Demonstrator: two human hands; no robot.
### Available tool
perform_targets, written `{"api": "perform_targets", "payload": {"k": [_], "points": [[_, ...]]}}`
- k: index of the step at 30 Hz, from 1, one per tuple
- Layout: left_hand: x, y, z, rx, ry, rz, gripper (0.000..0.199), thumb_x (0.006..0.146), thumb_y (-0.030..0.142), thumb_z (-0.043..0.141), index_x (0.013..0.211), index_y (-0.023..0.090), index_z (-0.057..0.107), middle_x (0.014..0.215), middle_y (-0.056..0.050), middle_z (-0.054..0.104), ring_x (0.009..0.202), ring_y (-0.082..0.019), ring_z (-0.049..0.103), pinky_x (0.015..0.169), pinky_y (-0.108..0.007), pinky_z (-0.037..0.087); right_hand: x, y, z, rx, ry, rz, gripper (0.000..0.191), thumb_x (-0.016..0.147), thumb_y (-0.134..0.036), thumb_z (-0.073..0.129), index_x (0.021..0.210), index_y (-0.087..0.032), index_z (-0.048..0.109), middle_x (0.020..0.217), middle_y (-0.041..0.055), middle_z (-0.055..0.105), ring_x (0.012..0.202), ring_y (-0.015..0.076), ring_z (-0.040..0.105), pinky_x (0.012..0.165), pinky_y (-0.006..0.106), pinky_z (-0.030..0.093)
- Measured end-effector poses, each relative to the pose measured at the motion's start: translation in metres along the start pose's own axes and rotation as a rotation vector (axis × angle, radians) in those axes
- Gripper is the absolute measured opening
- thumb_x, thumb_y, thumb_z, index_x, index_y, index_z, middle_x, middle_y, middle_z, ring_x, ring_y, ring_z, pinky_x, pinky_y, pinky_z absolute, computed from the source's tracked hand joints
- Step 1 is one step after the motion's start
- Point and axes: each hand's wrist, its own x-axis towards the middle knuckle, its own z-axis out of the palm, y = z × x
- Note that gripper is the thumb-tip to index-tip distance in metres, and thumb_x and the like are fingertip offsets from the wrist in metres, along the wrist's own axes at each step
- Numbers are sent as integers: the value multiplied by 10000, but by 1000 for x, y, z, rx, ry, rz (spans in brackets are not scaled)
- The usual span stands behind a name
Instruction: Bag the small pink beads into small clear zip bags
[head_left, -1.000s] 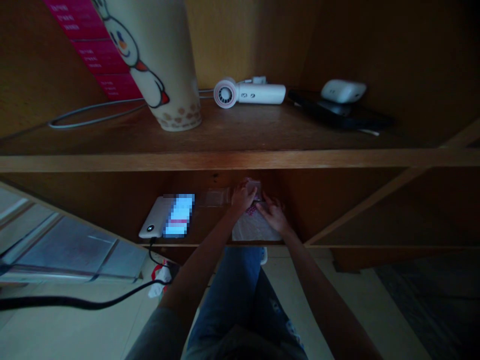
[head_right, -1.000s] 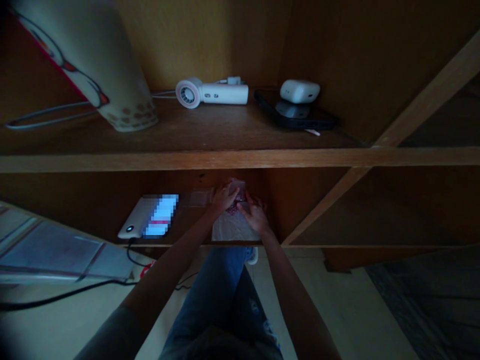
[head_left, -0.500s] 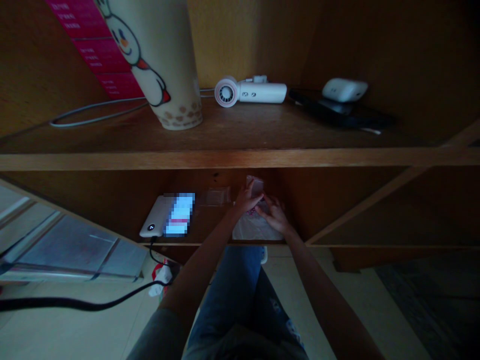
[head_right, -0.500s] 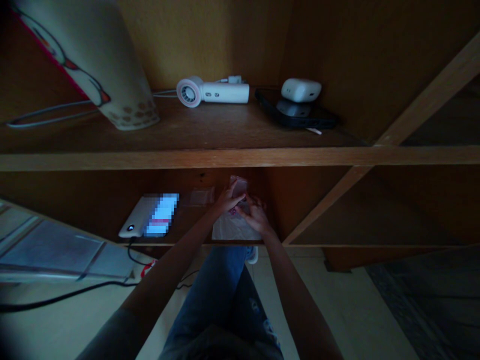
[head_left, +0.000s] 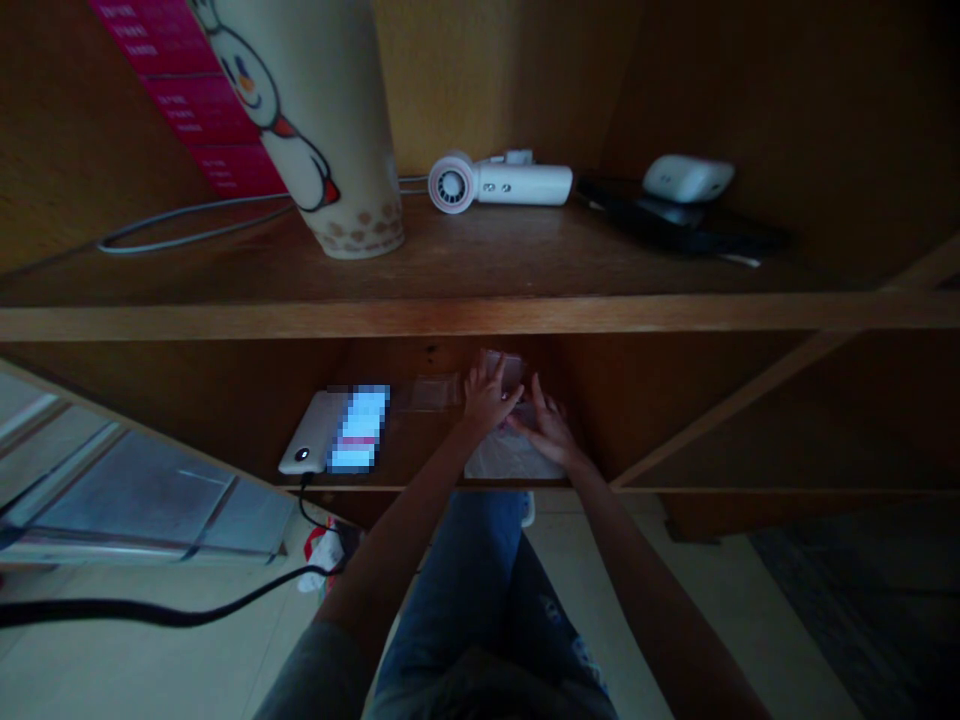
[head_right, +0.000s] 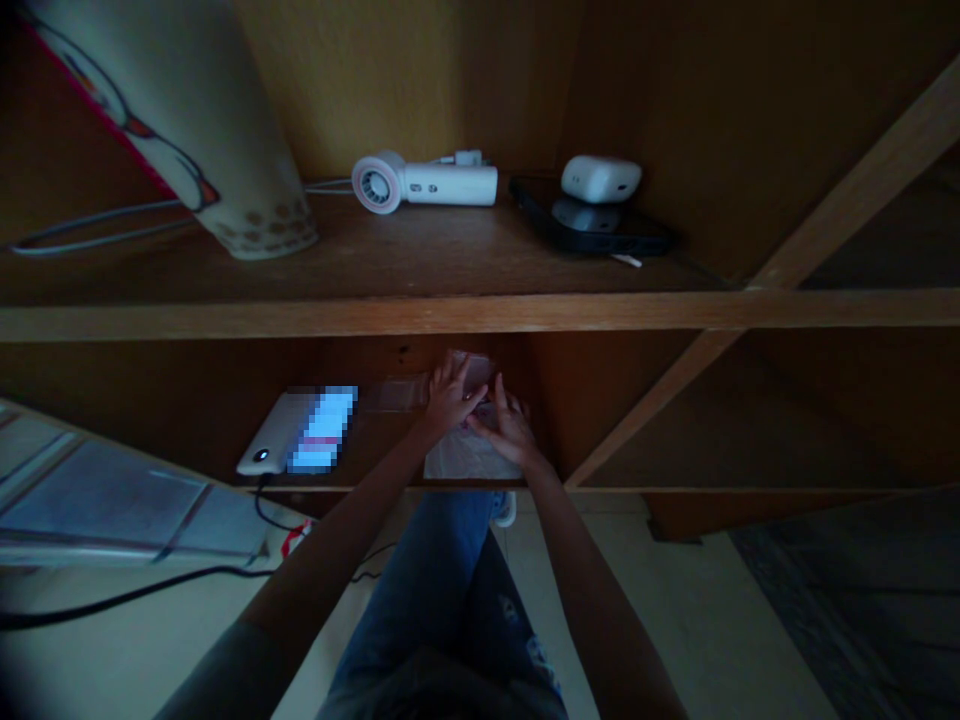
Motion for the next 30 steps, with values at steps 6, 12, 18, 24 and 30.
{"api": "perform_targets", "payload": {"k": [6, 12, 18, 24, 30], "points": [[5, -4, 2, -34, -136, 79, 725, 745, 487, 544, 1375, 253, 271, 1469, -104, 192, 1328, -319, 201, 1037, -494, 228, -1, 0, -4, 89, -1, 7, 989, 732, -602, 508, 1416, -214, -92, 1338, 146, 427, 1251, 310, 341, 983, 515, 228], [14, -3, 15, -57, -165, 121, 710, 773, 419, 526, 1369, 127, 272, 1440, -165, 247, 1362, -297, 81, 1052, -476, 217, -1, 1, -5, 234, 54, 30, 873, 782, -556, 479, 1420, -252, -33, 1332, 115, 442, 1252, 266, 359, 1002, 505, 237], [14, -1, 11, -28, -109, 62, 699, 769, 370, 538, 1355, 79, 291, 1443, -202, 208, 1358, -313, 84, 1066, -475, 181, -1, -2, -6, 370, 102, 48, 777, 804, -521, 476, 1416, -248, 82, 1276, 100, 496, 1191, 226, 435, 995, 455, 294], [16, -5, 8, 25, -49, -107, 715, 743, 460, 547, 1359, 175, 322, 1465, -171, 159, 1310, -371, 220, 1039, -522, 195, 0, -2, -7, 359, 124, 65, 659, 795, -510, 500, 1357, -242, 283, 1189, 80, 556, 1146, 218, 469, 984, 428, 322], [12, -14, -9, 31, 20, -77, 790, 736, 656, 427, 1387, 248, 244, 1457, -125, 217, 1312, -344, 225, 1022, -490, 236, 0, -2, -9, 425, 153, 60, 491, 809, -508, 478, 1211, -227, 484, 1163, 71, 569, 1117, 204, 486, 980, 389, 339]]}}
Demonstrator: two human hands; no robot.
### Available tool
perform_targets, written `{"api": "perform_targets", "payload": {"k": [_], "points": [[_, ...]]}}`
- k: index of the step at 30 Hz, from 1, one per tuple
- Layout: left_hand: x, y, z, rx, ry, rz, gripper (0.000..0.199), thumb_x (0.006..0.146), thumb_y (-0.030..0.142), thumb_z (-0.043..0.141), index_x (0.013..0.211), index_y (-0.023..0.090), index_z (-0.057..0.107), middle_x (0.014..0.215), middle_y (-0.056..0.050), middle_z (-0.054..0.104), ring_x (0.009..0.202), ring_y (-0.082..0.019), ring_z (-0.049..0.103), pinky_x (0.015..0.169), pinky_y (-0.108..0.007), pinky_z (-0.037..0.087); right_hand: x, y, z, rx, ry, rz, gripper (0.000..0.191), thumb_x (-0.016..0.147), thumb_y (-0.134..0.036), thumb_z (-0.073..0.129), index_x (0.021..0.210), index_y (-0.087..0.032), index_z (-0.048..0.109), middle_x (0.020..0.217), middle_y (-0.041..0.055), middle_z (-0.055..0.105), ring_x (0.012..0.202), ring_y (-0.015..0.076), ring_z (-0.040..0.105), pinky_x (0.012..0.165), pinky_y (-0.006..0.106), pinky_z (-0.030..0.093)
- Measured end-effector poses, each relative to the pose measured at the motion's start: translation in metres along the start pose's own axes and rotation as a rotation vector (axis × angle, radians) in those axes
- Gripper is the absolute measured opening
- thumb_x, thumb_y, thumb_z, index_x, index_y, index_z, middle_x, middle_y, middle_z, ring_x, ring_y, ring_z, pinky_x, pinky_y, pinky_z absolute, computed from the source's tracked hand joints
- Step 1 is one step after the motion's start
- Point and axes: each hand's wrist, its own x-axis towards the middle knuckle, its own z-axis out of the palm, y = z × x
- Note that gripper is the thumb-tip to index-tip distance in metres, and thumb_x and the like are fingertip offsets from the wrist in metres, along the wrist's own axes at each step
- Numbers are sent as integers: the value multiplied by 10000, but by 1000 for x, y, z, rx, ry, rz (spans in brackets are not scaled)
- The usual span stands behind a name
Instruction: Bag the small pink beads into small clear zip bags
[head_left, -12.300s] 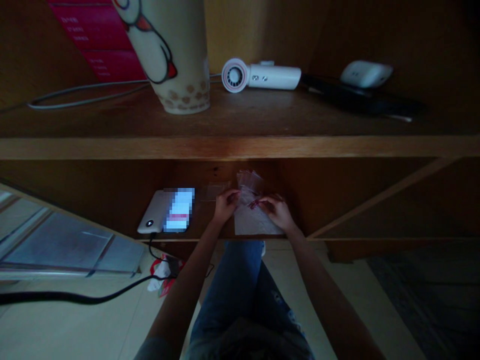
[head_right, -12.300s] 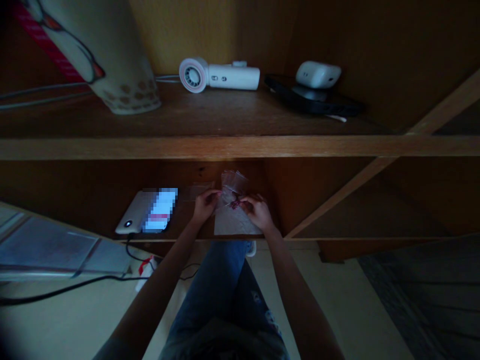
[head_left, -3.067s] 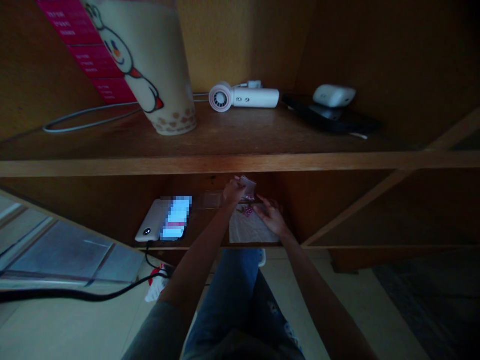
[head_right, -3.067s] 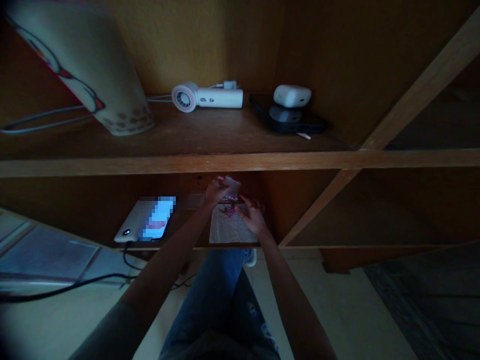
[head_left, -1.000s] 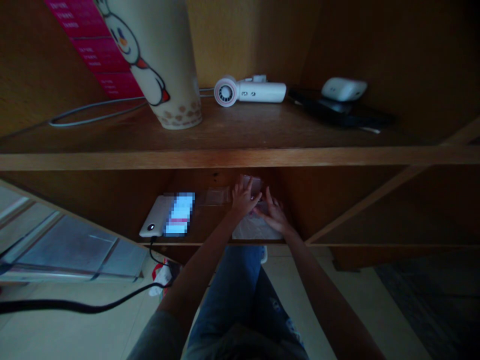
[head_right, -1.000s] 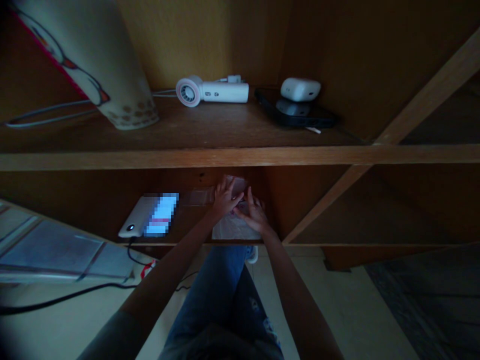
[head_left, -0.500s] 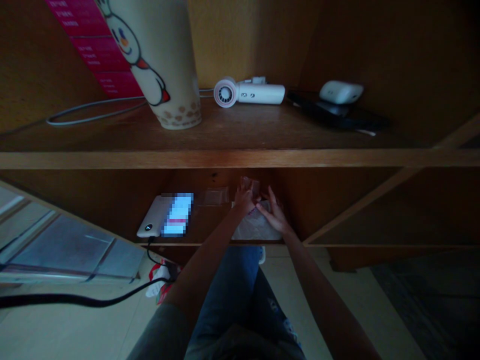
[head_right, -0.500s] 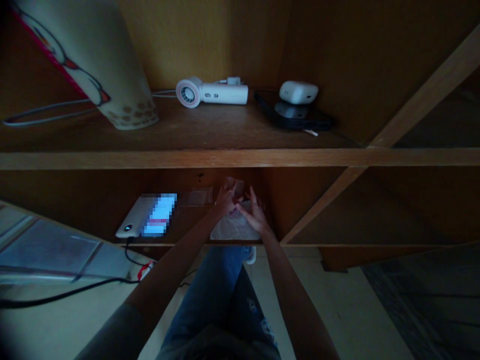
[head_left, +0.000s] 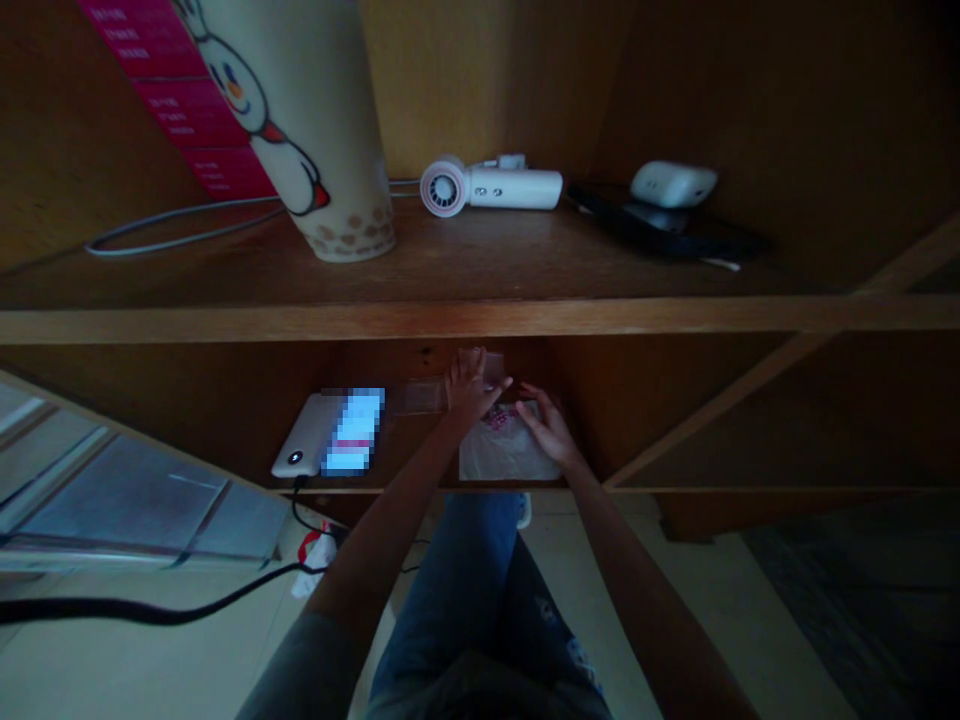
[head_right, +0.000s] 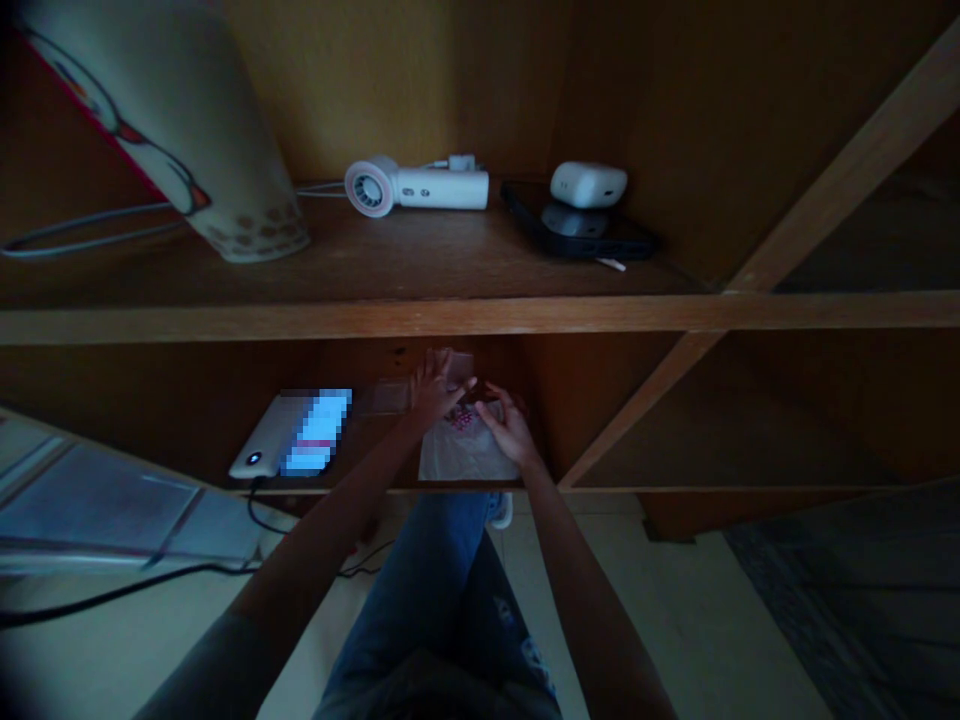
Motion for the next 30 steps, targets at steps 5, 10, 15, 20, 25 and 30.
{"api": "perform_targets", "payload": {"k": [5, 10, 15, 20, 25, 30], "points": [[5, -45, -36, -19, 36, 18, 646, 784, 588, 431, 1335, 263, 346, 1393, -84, 346, 1264, -279, 316, 1012, -436, 269, 1, 1, -1, 156, 97, 45, 432, 820, -520, 436, 1122, -232, 548, 1195, 65, 558, 1100, 195, 508, 965, 378, 366], [14, -101, -65, 87, -216, 127, 550, 698, 557, 580, 1196, 332, 517, 1380, -25, 370, 1258, -310, 272, 1009, -482, 226, 3, 7, -2, 328, 202, 116, 409, 811, -520, 449, 1052, -222, 593, 1089, 66, 626, 1051, 206, 549, 950, 391, 376], [12, -120, -71, 170, -406, 188, 735, 562, 585, 676, 1234, 364, 474, 1414, -48, 304, 1288, -355, 188, 1011, -538, 164, 6, 13, -2, 397, 288, 173, 466, 803, -543, 426, 1035, -180, 602, 1038, 99, 644, 996, 225, 581, 879, 390, 418], [10, -120, -67, 202, -476, 172, 821, 516, 605, 691, 1260, 365, 440, 1447, -69, 234, 1311, -367, 138, 1012, -559, 141, 7, 14, -2, 407, 301, 182, 484, 782, -569, 440, 1010, -179, 614, 1009, 95, 655, 976, 226, 589, 864, 383, 423], [8, -122, -63, 207, -402, 241, 752, 554, 609, 674, 1223, 321, 487, 1422, -55, 286, 1288, -357, 190, 1015, -531, 166, 7, 10, -2, 394, 305, 181, 473, 772, -568, 451, 981, -183, 629, 996, 90, 662, 966, 229, 594, 846, 382, 433], [8, -121, -62, 172, -294, 268, 529, 675, 545, 613, 1130, 278, 572, 1354, -56, 405, 1240, -299, 308, 1014, -458, 217, 5, 11, -1, 421, 312, 187, 371, 741, -505, 534, 899, -187, 640, 954, 79, 670, 929, 226, 603, 841, 381, 441]]}}
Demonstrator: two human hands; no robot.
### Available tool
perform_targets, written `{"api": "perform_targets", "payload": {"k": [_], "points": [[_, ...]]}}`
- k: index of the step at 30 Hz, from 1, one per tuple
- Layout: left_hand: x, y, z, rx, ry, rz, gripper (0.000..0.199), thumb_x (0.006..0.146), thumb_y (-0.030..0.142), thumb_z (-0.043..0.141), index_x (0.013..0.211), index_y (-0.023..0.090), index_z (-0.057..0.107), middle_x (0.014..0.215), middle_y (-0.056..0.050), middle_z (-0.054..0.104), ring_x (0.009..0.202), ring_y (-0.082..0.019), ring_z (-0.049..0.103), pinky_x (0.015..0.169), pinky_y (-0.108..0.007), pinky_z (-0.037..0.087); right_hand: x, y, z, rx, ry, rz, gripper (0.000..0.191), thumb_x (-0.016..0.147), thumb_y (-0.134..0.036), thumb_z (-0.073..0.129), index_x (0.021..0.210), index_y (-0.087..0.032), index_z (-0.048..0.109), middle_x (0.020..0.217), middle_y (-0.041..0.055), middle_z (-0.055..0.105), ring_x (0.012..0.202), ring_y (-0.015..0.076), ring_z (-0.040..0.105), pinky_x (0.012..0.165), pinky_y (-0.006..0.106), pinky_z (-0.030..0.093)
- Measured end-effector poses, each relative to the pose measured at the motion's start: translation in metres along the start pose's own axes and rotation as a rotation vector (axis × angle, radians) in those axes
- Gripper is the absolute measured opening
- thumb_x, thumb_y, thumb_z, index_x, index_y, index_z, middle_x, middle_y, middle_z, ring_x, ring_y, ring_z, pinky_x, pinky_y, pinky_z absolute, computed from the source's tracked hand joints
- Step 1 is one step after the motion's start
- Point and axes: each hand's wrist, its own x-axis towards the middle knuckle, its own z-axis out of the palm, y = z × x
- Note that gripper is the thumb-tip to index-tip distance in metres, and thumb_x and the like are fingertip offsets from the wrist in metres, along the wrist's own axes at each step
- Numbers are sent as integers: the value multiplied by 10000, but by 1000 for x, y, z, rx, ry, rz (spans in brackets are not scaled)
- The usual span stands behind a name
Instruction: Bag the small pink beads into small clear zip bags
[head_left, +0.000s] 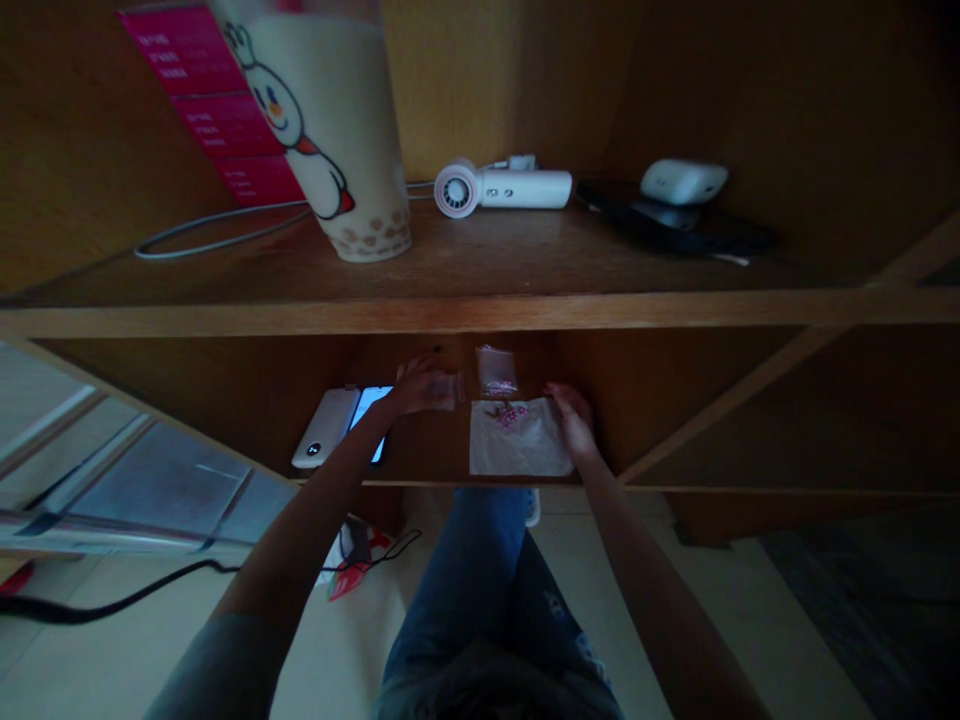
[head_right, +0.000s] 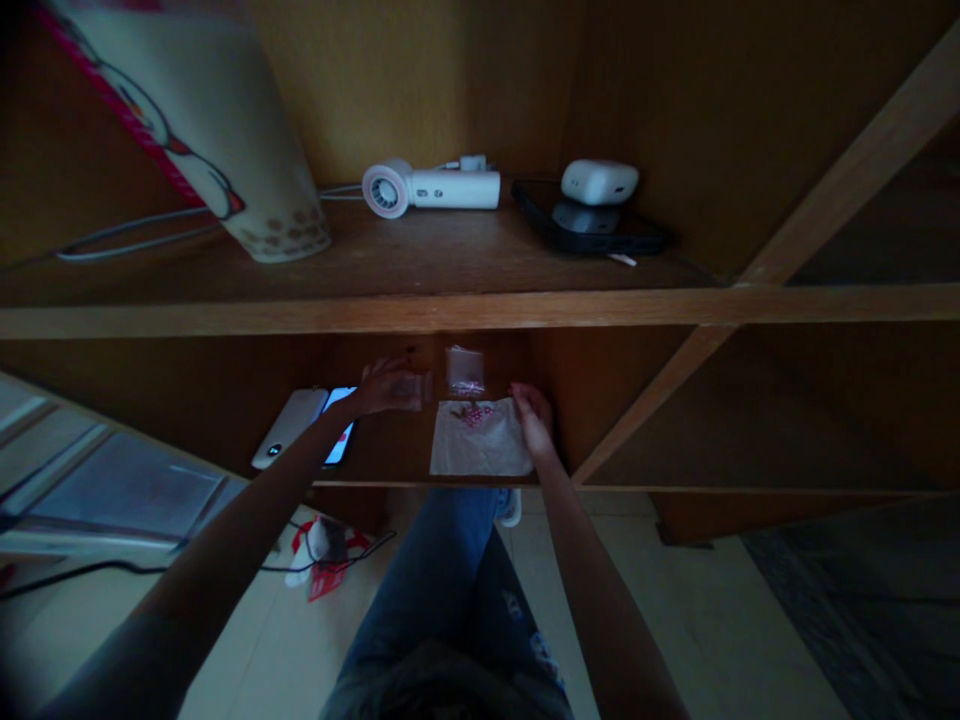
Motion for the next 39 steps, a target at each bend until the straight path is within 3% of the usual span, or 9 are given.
{"api": "perform_targets", "payload": {"k": [4, 9, 15, 24, 33, 39], "points": [[4, 1, -6, -127, 54, -43, 280, 822, 397, 473, 984, 245, 645, 1182, -39, 573, 1139, -240, 449, 978, -416, 282, 0, 7, 0, -120, -32, -69, 327, 744, -473, 524, 859, -190, 640, 933, 75, 668, 896, 221, 600, 834, 388, 441], [11, 9, -23, -483, -80, 2, 295, 821, 366, 452, 923, 175, 652, 948, -53, 672, 913, -184, 579, 828, -309, 427, -1, 8, 1, -430, -159, -177, 243, 761, -374, 513, 827, -186, 651, 861, 69, 670, 834, 214, 586, 826, 385, 423], [13, 39, -30, -725, -117, 173, 262, 802, 354, 517, 869, 138, 651, 861, -52, 677, 777, -140, 598, 712, -246, 451, -4, -2, 3, -718, -205, -315, 164, 731, -333, 561, 765, -216, 671, 834, 44, 643, 879, 217, 522, 866, 381, 348], [7, 71, -13, -696, -172, 281, 170, 783, 267, 572, 798, 136, 679, 782, -42, 686, 702, -120, 589, 626, -198, 407, -7, 0, 4, -826, -203, -358, 140, 723, -333, 597, 759, -236, 691, 909, 42, 623, 963, 232, 448, 868, 374, 297], [3, 72, -1, -636, -178, 372, 202, 817, 260, 519, 799, 127, 670, 789, -58, 685, 687, -123, 599, 615, -199, 402, -7, 0, 5, -867, -225, -371, 130, 738, -343, 604, 745, -245, 688, 909, 45, 614, 944, 228, 447, 840, 366, 293], [-2, 71, 5, -675, -128, 355, 180, 809, 249, 527, 812, 139, 669, 810, -51, 684, 709, -130, 605, 642, -213, 414, -8, -1, 5, -870, -217, -378, 131, 751, -340, 591, 751, -244, 681, 922, 35, 618, 948, 223, 448, 834, 361, 288]]}}
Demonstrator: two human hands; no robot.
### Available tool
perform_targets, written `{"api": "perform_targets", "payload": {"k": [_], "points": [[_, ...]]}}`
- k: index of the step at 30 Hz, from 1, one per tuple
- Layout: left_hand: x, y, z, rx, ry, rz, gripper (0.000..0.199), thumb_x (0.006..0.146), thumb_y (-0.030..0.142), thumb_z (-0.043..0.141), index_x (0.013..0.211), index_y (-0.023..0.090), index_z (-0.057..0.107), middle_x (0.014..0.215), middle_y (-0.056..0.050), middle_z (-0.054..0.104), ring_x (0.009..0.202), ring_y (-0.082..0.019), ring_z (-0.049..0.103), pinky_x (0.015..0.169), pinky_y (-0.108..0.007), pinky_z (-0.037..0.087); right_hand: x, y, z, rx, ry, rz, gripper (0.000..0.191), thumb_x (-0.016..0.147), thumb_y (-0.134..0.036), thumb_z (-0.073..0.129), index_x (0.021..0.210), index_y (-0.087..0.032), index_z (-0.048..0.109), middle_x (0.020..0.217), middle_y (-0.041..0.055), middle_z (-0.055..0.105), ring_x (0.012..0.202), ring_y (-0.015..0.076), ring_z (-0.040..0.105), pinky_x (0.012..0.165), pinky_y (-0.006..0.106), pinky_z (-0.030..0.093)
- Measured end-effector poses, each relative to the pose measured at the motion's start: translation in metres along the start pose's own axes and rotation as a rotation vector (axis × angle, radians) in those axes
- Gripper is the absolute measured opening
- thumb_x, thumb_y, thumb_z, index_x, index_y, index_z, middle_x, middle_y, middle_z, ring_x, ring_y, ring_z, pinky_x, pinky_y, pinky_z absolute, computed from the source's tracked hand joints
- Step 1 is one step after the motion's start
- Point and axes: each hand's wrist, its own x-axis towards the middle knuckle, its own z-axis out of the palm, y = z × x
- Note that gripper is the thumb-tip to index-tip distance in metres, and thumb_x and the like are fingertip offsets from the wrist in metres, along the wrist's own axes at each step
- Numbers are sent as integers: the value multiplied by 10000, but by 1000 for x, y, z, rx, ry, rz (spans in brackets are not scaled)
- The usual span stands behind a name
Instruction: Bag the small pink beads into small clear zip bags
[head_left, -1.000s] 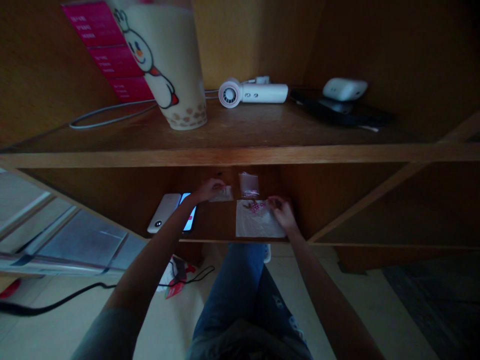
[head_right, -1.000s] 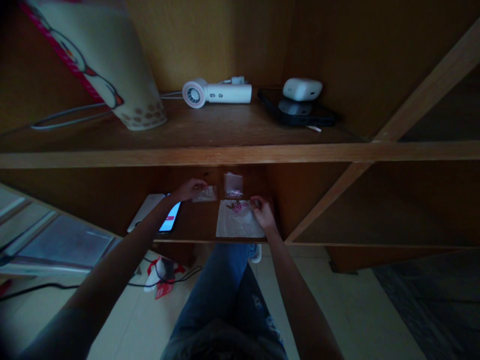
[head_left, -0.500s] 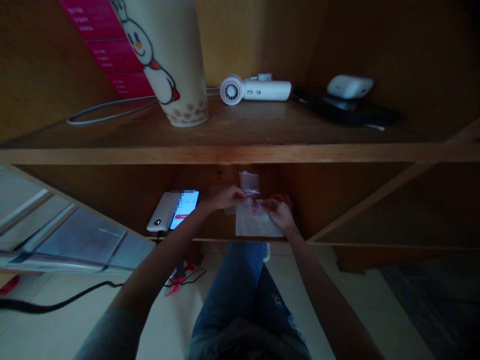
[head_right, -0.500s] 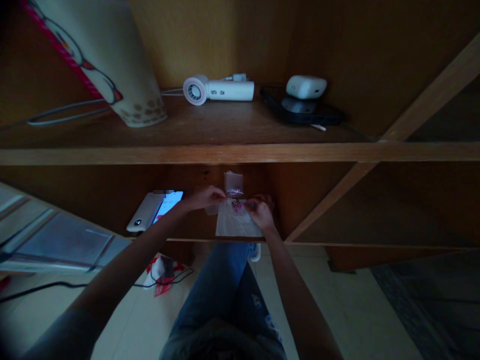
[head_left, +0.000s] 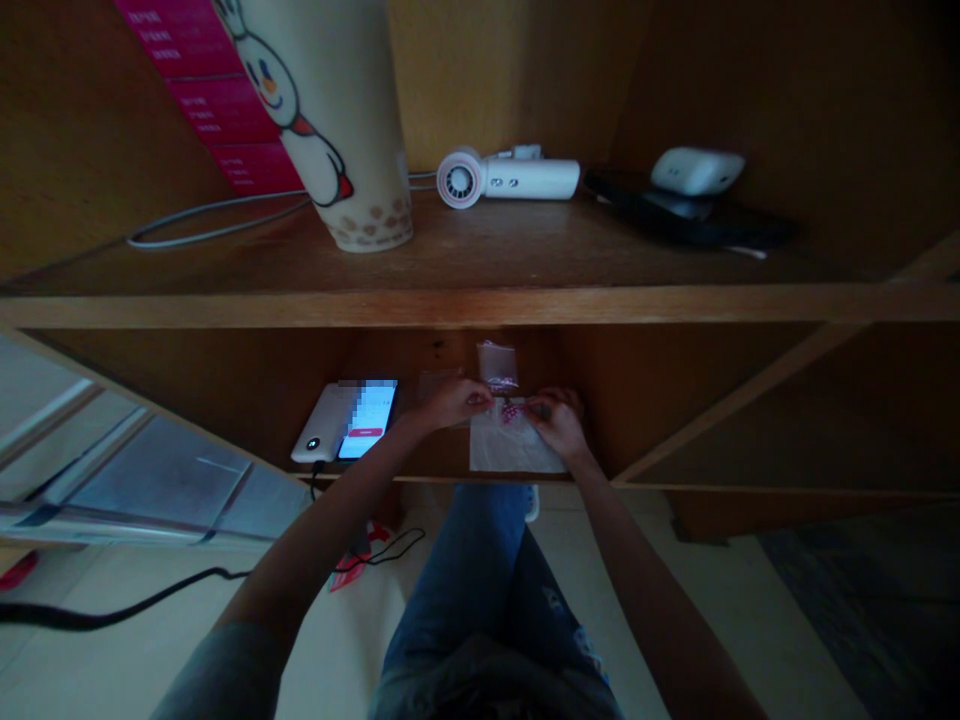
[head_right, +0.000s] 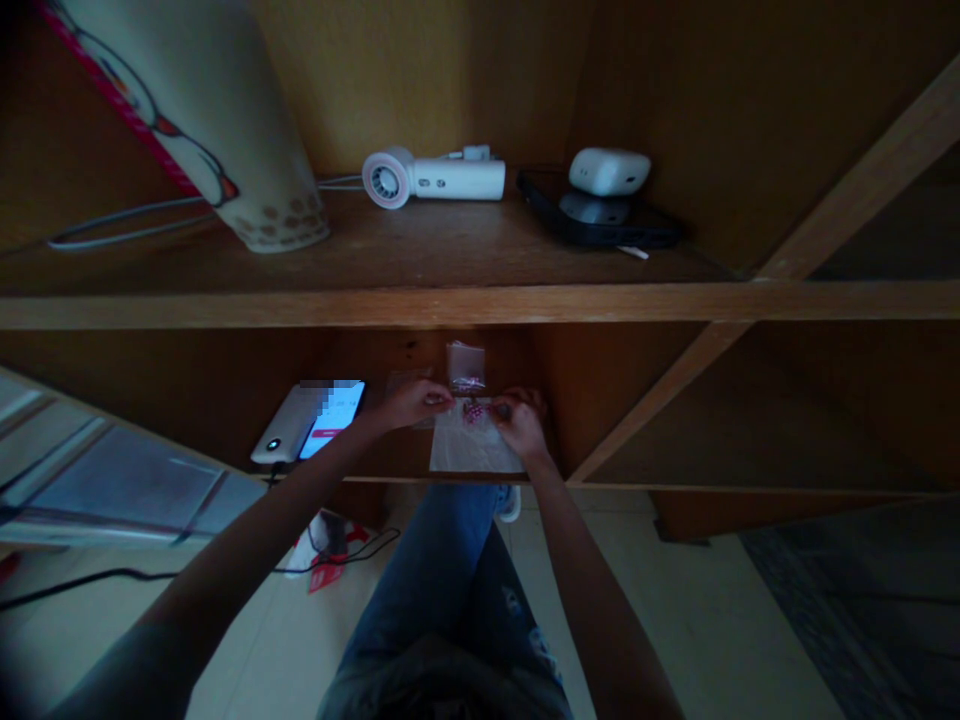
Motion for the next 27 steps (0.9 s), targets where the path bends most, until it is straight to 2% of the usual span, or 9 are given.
{"api": "perform_targets", "payload": {"k": [5, 11, 14, 17, 23, 27], "points": [[-4, 4, 4, 8, 13, 6, 176, 816, 236, 513, 819, 147, 665, 823, -45, 684, 729, -128, 610, 672, -222, 428, 1, 3, 2, 12, -4, -15, 134, 757, -325, 579, 735, -237, 677, 904, 41, 621, 936, 218, 463, 846, 366, 286], [-8, -2, 8, 19, -4, -68, 202, 817, 275, 513, 836, 142, 664, 821, -41, 687, 716, -133, 612, 649, -217, 431, 1, 3, 1, 31, 34, -17, 126, 750, -302, 574, 726, -230, 675, 874, 43, 614, 916, 215, 477, 853, 365, 310], [-10, -7, 12, 13, 38, -95, 214, 813, 291, 521, 850, 143, 671, 828, -45, 691, 722, -144, 618, 650, -223, 437, 0, -1, -3, 39, 71, -23, 132, 753, -289, 561, 737, -218, 672, 886, 55, 611, 915, 218, 488, 849, 368, 328], [-12, -12, 18, 26, 129, -107, 220, 810, 302, 530, 854, 147, 680, 834, -50, 696, 728, -151, 620, 662, -231, 441, 0, -4, -6, 77, 84, -25, 143, 764, -284, 539, 743, -202, 654, 856, 57, 619, 875, 214, 522, 848, 374, 352], [-15, -23, 37, -63, 278, -124, 206, 789, 283, 568, 869, 134, 686, 861, -71, 700, 718, -149, 625, 661, -234, 460, -1, 0, 1, 349, -109, 122, 141, 761, -252, 512, 814, -190, 627, 818, 43, 671, 741, 175, 609, 696, 291, 452], [-17, -29, 45, -109, 319, -132, 191, 775, 266, 587, 879, 143, 690, 873, -68, 703, 739, -153, 632, 678, -240, 470, 1, 3, 4, 416, -115, 146, 131, 750, -255, 517, 793, -191, 622, 803, 44, 679, 743, 177, 621, 709, 294, 464]]}}
